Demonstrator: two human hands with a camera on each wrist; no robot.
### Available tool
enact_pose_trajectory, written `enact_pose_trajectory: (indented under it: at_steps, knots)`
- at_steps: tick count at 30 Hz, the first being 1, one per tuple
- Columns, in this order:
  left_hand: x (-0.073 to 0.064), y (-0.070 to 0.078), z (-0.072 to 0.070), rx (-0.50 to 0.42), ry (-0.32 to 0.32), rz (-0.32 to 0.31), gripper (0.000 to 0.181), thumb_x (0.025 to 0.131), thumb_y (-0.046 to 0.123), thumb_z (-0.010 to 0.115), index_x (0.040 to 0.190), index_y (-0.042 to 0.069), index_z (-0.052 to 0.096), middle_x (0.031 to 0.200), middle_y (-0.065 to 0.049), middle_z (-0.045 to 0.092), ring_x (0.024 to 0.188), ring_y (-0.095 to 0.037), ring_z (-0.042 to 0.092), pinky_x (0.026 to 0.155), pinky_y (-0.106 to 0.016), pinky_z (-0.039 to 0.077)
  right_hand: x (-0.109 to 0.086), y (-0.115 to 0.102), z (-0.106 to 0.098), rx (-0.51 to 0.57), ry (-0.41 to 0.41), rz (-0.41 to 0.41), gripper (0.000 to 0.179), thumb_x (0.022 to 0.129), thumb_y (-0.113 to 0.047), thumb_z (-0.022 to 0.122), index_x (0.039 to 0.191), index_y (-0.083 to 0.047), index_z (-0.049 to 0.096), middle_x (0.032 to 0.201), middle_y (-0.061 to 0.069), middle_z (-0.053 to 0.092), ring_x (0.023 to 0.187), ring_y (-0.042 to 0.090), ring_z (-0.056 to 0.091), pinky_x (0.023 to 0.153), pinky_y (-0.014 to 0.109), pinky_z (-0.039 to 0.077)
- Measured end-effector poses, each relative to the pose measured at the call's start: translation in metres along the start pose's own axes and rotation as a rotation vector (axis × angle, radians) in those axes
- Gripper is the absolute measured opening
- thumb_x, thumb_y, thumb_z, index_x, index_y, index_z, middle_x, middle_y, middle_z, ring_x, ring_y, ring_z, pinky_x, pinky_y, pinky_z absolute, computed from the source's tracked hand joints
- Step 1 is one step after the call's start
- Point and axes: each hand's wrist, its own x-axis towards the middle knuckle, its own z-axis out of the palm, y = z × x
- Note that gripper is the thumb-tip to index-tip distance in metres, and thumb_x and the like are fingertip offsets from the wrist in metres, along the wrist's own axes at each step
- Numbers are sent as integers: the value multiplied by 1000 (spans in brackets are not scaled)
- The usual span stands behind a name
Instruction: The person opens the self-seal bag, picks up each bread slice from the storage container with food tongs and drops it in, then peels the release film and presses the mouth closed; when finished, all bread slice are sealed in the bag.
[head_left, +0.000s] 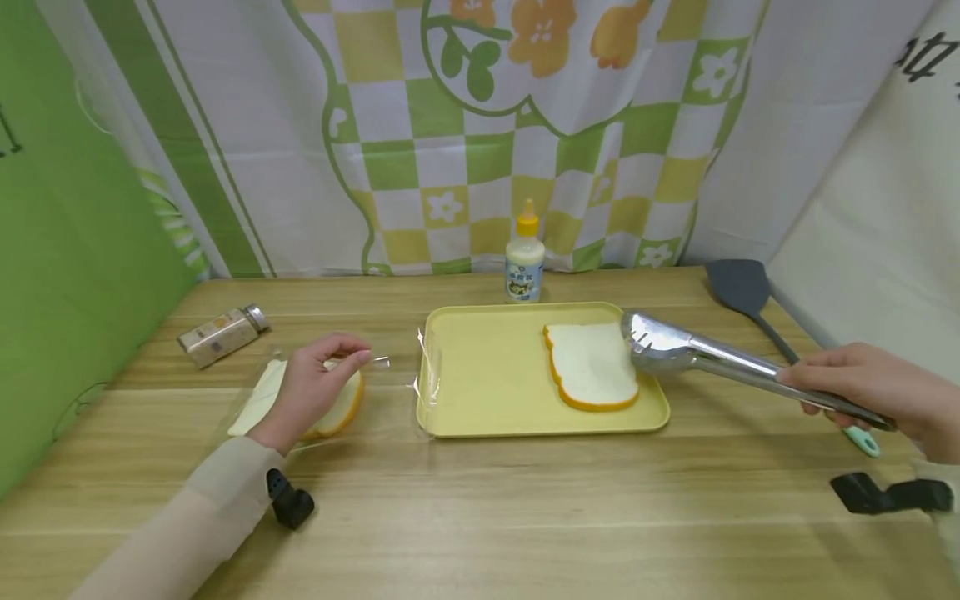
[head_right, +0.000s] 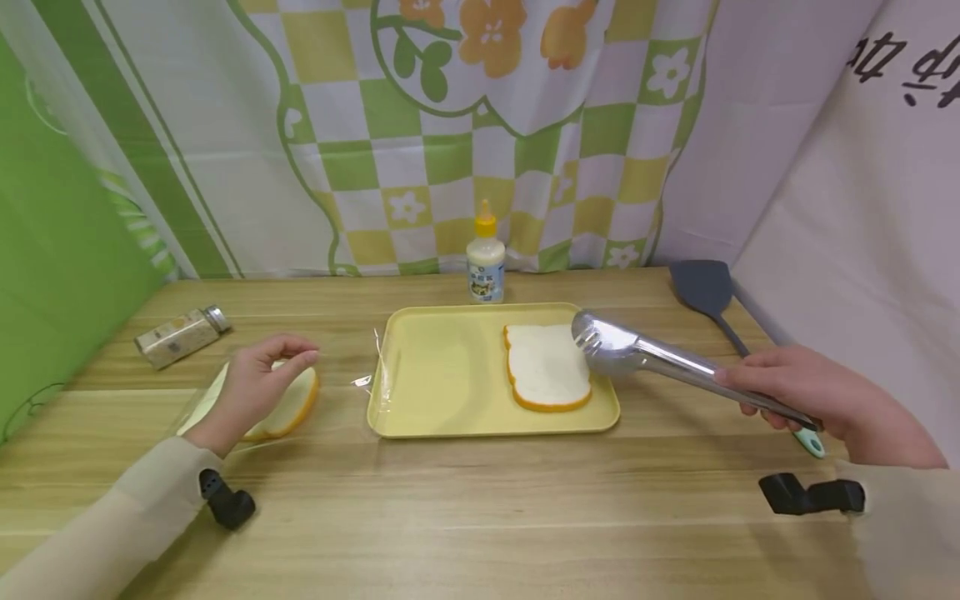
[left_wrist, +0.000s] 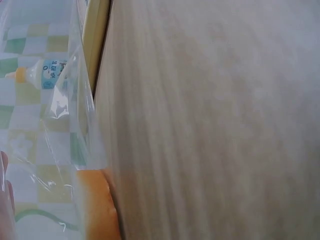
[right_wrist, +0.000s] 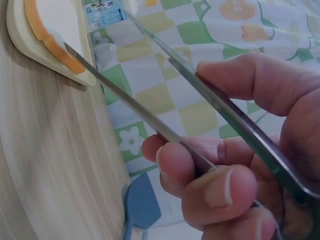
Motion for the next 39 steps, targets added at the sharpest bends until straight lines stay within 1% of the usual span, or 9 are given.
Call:
enact_pose_trajectory:
  at_steps: [5,9,12,18,25,27,32,34,39]
  knots:
    - [0,0,0,-4,9,13,13,88,19,64,93,8,68,92,-5,67,82,-2,55,69,-22,48,0,-9,3,-98,50,-12,42,99,-33,40,85,0,59,64,2,50,47,11,45,43,29,42]
    - [0,-1,0,-9,9,10,13,88,18,63,93,7,68,91,-6,67,82,-3,56,69,-21,47,4,-17,10,-143,97,-14,41,98,-36,43,94,1,60,71,5,49,48,11,44,43,28,40]
    - [1,-1,1,-14,12,8,12,88,17,63,92,6,68,91,-7,67,82,-4,56,69,-20,47,8,-22,15,-117,93,20,44,96,-40,46,96,2,59,70,4,49,50,11,43,43,28,40]
    - [1,1,1,-5,17,5,12,88,18,64,91,7,69,90,-6,67,81,-3,56,69,-23,48,13,-26,23,-69,92,53,46,94,-45,49,88,0,57,66,4,46,50,12,41,45,30,39]
    - [0,1,0,-8,21,9,14,88,17,64,92,5,69,89,-5,67,79,-2,55,67,-24,48,15,-20,28,-37,124,59,41,93,-40,53,83,0,57,58,1,43,47,12,40,44,30,39]
    - [1,0,0,-3,22,10,14,88,17,64,92,5,69,88,-5,67,79,-2,55,67,-24,48,15,-19,28,-27,131,69,41,93,-40,52,87,1,56,62,2,45,48,12,40,45,30,39]
    - [1,-1,1,-15,29,7,15,88,16,64,92,2,68,88,-7,67,78,-2,56,67,-21,47,16,-23,28,-39,187,80,46,92,-44,52,97,2,56,77,5,51,51,13,42,46,31,39]
    - [1,0,1,-23,31,7,15,88,15,64,92,2,68,88,-8,68,78,-2,56,67,-21,47,16,-28,27,-65,220,79,47,92,-46,52,97,1,56,77,5,52,52,13,43,45,31,39]
    - [1,2,0,-20,34,8,16,88,17,64,92,2,69,88,-8,68,78,-3,55,67,-21,47,15,-42,28,-101,284,49,43,91,-42,55,96,1,58,73,3,54,54,13,46,44,28,39]
